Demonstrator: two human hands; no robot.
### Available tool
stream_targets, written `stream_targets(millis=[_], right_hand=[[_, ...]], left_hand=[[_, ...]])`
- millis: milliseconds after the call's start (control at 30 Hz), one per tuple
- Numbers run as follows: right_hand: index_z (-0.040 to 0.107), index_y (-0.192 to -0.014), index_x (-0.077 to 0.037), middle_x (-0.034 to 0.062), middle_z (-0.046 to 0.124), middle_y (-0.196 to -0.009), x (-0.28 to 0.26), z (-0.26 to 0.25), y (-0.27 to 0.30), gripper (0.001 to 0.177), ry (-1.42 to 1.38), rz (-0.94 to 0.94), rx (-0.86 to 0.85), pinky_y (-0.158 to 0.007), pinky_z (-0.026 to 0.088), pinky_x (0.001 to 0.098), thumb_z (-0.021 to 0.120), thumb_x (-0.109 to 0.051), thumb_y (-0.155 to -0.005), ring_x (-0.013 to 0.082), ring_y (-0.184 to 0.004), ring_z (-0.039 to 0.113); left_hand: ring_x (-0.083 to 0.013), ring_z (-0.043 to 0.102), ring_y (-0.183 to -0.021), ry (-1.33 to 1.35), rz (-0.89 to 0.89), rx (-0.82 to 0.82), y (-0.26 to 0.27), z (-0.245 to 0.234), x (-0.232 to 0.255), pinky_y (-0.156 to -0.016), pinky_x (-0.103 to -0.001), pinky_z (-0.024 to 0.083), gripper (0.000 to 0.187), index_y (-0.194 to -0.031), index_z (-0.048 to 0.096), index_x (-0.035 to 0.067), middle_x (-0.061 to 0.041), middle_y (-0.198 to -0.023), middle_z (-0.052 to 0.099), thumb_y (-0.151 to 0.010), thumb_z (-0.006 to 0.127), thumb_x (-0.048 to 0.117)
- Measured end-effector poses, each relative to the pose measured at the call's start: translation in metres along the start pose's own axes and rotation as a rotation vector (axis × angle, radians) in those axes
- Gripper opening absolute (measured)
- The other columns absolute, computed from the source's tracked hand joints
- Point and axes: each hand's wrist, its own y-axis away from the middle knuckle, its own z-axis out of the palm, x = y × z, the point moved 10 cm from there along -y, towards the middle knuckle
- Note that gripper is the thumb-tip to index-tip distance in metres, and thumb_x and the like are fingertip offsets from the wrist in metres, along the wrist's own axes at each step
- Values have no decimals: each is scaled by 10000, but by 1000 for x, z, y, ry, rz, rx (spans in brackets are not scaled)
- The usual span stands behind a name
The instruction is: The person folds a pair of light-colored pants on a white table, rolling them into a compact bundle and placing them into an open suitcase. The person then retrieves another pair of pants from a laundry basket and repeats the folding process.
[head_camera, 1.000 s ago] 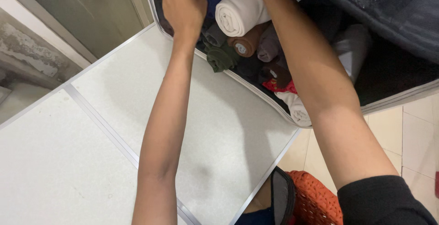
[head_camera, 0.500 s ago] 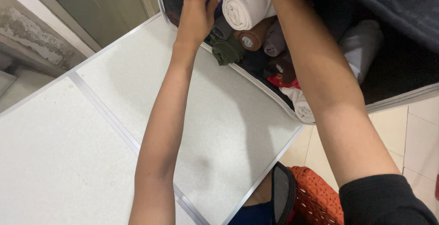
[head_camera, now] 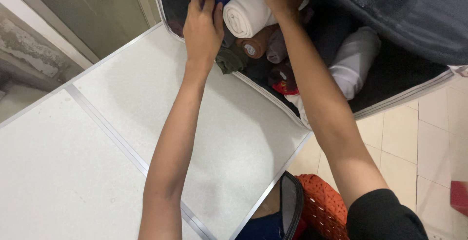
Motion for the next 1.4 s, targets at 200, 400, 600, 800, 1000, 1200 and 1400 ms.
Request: stream_targets(millis=[200, 400, 600, 800, 1000, 1200, 1400], right_hand=[[671, -1017, 45, 232, 748, -955, 23, 12, 26, 255, -378, 181, 116, -880, 515, 498, 637, -202, -965, 375, -936, 712], [674, -1139, 19, 260, 697, -1126, 39, 23, 32, 304, -178, 216, 152, -1066, 365, 605, 600, -250, -1019, 421, -1150, 593], [321, -1388, 135, 407, 374, -1368, 63, 16, 56, 844, -124, 660, 103, -1031, 436, 541, 616, -482, -894, 490, -1226, 477], [155, -1519, 160, 383, 314, -1545, 92, 62, 56, 1031, -351, 838, -205, -1150, 405, 459, 547, -622, -973, 455, -1421, 406], [438, -1523, -122, 133, 506, -1533, 140, 102, 54, 673, -413, 805, -376, -1097, 465, 430, 404, -535, -993, 312, -1370, 541], [408, -1530, -134, 128, 427, -1572, 172, 141, 51, 646, -238, 796, -506, -1126, 398, 433, 305, -544, -1041, 319, -1411, 453], [230, -1606, -127, 104, 252, -1658, 178, 134, 45, 702, -427, 797, -629, -1194, 286, 413, 269, -557, -1053, 283, -1487, 314]], left_hand=[[-432, 642, -1205, 19, -19, -54, 1, 10, 2, -930, -425, 584, 445, -1381, 552, -115, -308, -1395, 552, -1022, 623, 138], [-421, 619, -1232, 32, -77, -116, -5, 6, 11, -1029, -448, 551, 451, -1411, 531, -124, -331, -1457, 506, -1056, 583, 149], [-329, 523, -1303, -28, 339, -203, -1, 12, 76, -1121, -499, 363, 402, -1367, 658, 133, -156, -1435, 574, -989, 728, 251], [-292, 557, -1217, -82, 292, -184, 3, 18, 75, -1110, -499, 340, 573, -1398, 647, 204, -80, -1390, 590, -872, 835, 331], [-286, 532, -1260, -77, 263, -105, 9, 20, 73, -1140, -489, 322, 574, -1403, 630, 219, -68, -1406, 572, -878, 833, 331], [-283, 530, -1284, -230, 201, -69, 9, 31, 81, -1150, -503, 310, 586, -1397, 611, 243, -61, -1416, 552, -855, 819, 328], [-346, 497, -1332, -230, 137, -371, -17, 78, 72, -1117, -478, 393, 731, -1407, 525, 65, -175, -1429, 537, -776, 803, 308]])
